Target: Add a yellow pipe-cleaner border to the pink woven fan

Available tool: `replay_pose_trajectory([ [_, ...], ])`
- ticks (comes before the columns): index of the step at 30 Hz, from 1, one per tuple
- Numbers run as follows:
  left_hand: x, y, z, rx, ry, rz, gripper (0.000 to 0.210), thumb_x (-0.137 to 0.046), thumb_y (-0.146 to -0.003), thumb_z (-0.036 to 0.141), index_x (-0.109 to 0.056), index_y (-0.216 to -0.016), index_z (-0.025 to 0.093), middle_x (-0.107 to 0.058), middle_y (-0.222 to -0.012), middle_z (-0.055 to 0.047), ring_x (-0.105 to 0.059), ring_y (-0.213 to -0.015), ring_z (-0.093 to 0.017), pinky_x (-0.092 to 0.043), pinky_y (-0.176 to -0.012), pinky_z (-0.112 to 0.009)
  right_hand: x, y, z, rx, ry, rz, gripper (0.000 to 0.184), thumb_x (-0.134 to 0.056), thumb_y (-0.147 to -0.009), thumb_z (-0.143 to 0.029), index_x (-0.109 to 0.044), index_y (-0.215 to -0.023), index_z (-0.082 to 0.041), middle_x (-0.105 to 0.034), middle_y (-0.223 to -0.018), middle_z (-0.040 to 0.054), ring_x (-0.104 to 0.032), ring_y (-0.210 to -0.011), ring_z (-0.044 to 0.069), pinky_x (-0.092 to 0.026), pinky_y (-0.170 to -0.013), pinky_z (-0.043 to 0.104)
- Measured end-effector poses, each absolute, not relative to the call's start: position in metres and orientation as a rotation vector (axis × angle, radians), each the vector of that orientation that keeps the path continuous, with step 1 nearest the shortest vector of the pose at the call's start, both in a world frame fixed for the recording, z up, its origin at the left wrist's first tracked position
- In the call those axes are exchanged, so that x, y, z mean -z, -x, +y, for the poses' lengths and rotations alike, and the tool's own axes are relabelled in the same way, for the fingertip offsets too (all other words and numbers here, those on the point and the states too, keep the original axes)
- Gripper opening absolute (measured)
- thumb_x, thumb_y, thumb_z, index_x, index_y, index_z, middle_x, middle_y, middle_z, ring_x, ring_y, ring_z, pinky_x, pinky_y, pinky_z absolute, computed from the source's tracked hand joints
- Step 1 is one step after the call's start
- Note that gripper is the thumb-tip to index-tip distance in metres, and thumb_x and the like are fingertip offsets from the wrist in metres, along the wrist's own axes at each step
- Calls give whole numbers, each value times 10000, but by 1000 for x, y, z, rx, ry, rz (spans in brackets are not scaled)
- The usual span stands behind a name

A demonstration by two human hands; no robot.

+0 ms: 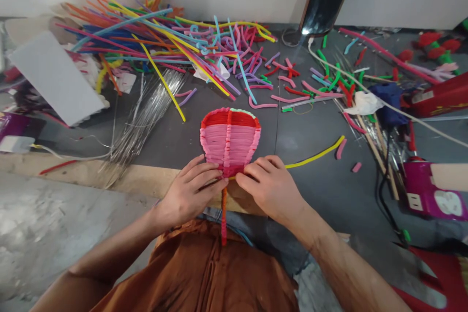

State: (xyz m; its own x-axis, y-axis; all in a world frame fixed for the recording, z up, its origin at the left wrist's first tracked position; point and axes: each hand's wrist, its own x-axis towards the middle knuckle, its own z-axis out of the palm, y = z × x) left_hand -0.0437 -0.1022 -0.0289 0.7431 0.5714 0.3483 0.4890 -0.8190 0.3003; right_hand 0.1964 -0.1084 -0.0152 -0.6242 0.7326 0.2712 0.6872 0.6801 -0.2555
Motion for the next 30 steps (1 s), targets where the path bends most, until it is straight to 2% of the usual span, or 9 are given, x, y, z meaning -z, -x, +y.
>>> replay_pose_trajectory([
  [6,25,43,-101,-551,-2788,829,284,-493,-872,123,-613,-1108,226,-659,-1095,-31,-532,-1128,-205,-333,-1087,-494,8,-196,-103,-159,1109,-2609,217,-496,-865,-116,-687,-912,-206,-659,-820,44,-505,-802,186,-356,-738,351],
  [16,17,41,-90,-480,-2700,858,305,-528,-829,131,-628,-1095,241,-681,-1056,-25,-522,-1133,-222,-258,-1094,-517,19,-196,-96,-273,1113,-2630,207,-519,-822,-81,-663,-919,-194,-629,-925,66,-505,-880,208,-400,-744,320],
  [22,9,42,-90,-689,-2629,998,245,-528,-831,79,-647,-970,241,-719,-955,14,-563,-1056,-188,-287,-1063,-458,15,-195,-94,-260,1112,-2634,237,-517,-796,-57,-664,-914,-201,-640,-916,61,-519,-877,198,-398,-726,306],
  [27,10,40,-102,-562,-2883,865,291,-499,-870,106,-607,-1110,229,-690,-1075,8,-520,-1102,-212,-195,-1095,-518,11,-194,-93,-260,1112,-2652,190,-524,-802,-80,-661,-873,-191,-643,-895,62,-528,-832,200,-398,-694,312],
  [30,13,40,-105,-441,-2976,831,284,-483,-885,133,-602,-1122,232,-663,-1152,3,-506,-1124,-226,-130,-1111,-556,11,-195,-92,-307,1125,-2651,205,-514,-809,-73,-665,-884,-190,-639,-902,64,-536,-830,194,-404,-704,309],
])
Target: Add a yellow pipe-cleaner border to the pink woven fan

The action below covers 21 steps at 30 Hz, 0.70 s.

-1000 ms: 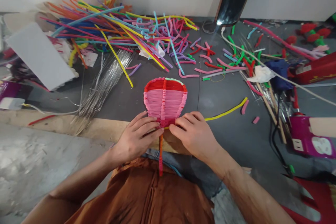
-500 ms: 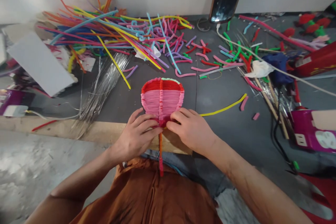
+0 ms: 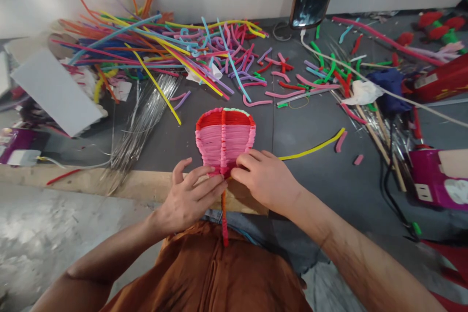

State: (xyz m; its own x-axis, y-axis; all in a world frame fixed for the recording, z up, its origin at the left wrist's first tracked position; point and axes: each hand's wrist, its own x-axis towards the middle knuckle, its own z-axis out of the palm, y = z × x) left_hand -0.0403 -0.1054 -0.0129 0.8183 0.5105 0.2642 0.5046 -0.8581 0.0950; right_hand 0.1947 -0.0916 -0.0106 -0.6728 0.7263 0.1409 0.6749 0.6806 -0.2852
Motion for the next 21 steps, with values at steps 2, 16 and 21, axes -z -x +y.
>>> replay_pose_trajectory([
  [2,14,41,-105,-414,-2982,831,280,-484,-885,143,-605,-1116,246,-654,-1173,6,-506,-1131,-226,-118,-1118,-560,11,-196,-90,-398,1133,-2644,214,-506,-819,-73,-669,-891,-191,-635,-908,62,-548,-839,186,-412,-724,303],
  [16,6,21,-94,-576,-2837,945,83,-571,-866,256,-637,-913,238,-658,-890,16,-503,-1071,-218,-238,-1058,-510,5,-213,-67,-327,1005,-2770,346,-508,-716,9,-685,-901,-225,-661,-1011,47,-579,-897,190,-343,-771,329],
  [21,8,4,-94,-605,-2765,1080,148,-538,-875,173,-599,-743,200,-652,-805,8,-537,-961,-210,-323,-961,-502,9,-215,-69,-358,1021,-2747,308,-524,-737,-11,-684,-894,-223,-660,-1032,46,-573,-935,195,-354,-771,318],
])
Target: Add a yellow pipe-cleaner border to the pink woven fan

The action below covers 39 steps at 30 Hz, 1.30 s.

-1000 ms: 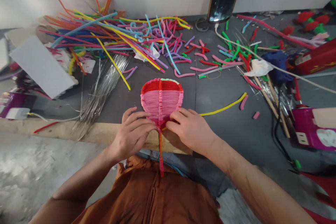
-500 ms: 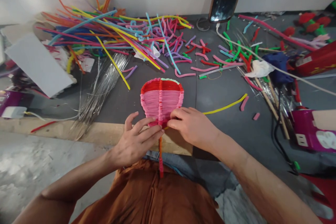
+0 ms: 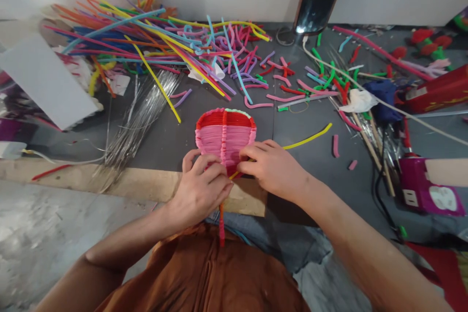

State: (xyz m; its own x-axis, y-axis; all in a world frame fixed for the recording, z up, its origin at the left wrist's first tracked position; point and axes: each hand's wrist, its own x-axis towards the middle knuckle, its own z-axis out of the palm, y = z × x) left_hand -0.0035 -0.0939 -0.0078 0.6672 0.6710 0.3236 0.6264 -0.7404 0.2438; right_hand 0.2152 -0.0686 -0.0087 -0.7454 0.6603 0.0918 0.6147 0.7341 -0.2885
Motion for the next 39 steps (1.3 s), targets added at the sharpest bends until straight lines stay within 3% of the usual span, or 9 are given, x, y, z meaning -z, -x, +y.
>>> replay_pose_trajectory([
  [6,5,4,-95,-608,-2661,1196,81,-549,-881,249,-619,-853,219,-673,-896,-2,-497,-1066,-249,-308,-1000,-531,9,-216,-70,-353,1024,-2720,264,-540,-773,-43,-686,-900,-223,-666,-1021,36,-569,-926,199,-365,-758,312],
  [10,2,10,-89,-576,-2697,1134,113,-552,-866,212,-646,-806,232,-671,-896,4,-486,-1068,-256,-289,-1001,-548,10,-217,-75,-368,1059,-2719,291,-539,-740,-23,-686,-893,-222,-665,-996,39,-563,-914,201,-366,-762,315],
  [19,-10,14,-61,-236,-2648,839,167,-524,-883,219,-686,-845,230,-648,-953,-15,-452,-1136,-253,-252,-999,-513,12,-213,-85,-344,1154,-2664,299,-536,-756,-34,-696,-906,-238,-655,-989,44,-548,-901,196,-358,-770,319],
  [27,-19,7,-53,-5,-2664,796,214,-491,-905,242,-684,-819,205,-620,-934,-28,-455,-1058,-223,-241,-987,-489,6,-208,-92,-289,1219,-2645,149,-580,-831,-190,-704,-908,-217,-656,-1014,82,-554,-893,214,-359,-744,328],
  [39,-18,5,-48,51,-2654,770,136,-528,-827,216,-663,-837,197,-586,-937,-38,-440,-1044,-232,-232,-986,-496,18,-208,-91,-396,1159,-2571,216,-548,-843,-124,-714,-919,-237,-656,-960,61,-564,-872,190,-378,-745,308],
])
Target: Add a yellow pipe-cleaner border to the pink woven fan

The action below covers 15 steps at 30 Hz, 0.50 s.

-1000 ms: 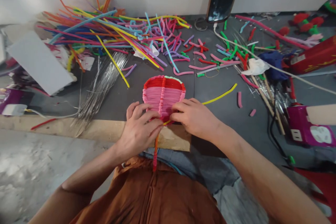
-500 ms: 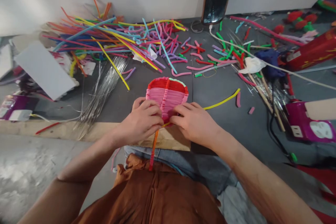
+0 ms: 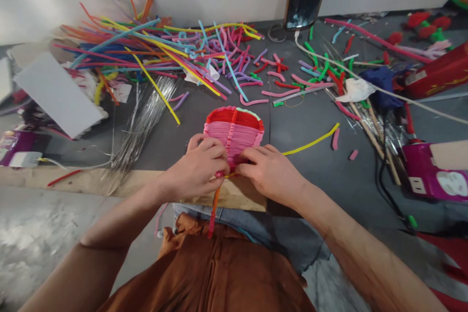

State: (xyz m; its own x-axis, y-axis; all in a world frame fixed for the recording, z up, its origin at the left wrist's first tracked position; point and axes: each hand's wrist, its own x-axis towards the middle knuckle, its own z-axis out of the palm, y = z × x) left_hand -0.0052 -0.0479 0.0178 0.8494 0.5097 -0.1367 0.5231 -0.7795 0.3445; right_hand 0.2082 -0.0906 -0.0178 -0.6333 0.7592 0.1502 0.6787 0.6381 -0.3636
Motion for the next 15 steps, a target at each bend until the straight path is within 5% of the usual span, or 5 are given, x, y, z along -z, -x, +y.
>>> replay_pose_trajectory([
  [15,-22,5,-42,98,-2588,763,216,-466,-862,187,-680,-860,215,-621,-946,-41,-470,-1049,-226,-232,-991,-485,17,-206,-94,-322,1040,-2567,246,-505,-865,-114,-708,-928,-239,-668,-852,37,-555,-804,165,-348,-722,299],
])
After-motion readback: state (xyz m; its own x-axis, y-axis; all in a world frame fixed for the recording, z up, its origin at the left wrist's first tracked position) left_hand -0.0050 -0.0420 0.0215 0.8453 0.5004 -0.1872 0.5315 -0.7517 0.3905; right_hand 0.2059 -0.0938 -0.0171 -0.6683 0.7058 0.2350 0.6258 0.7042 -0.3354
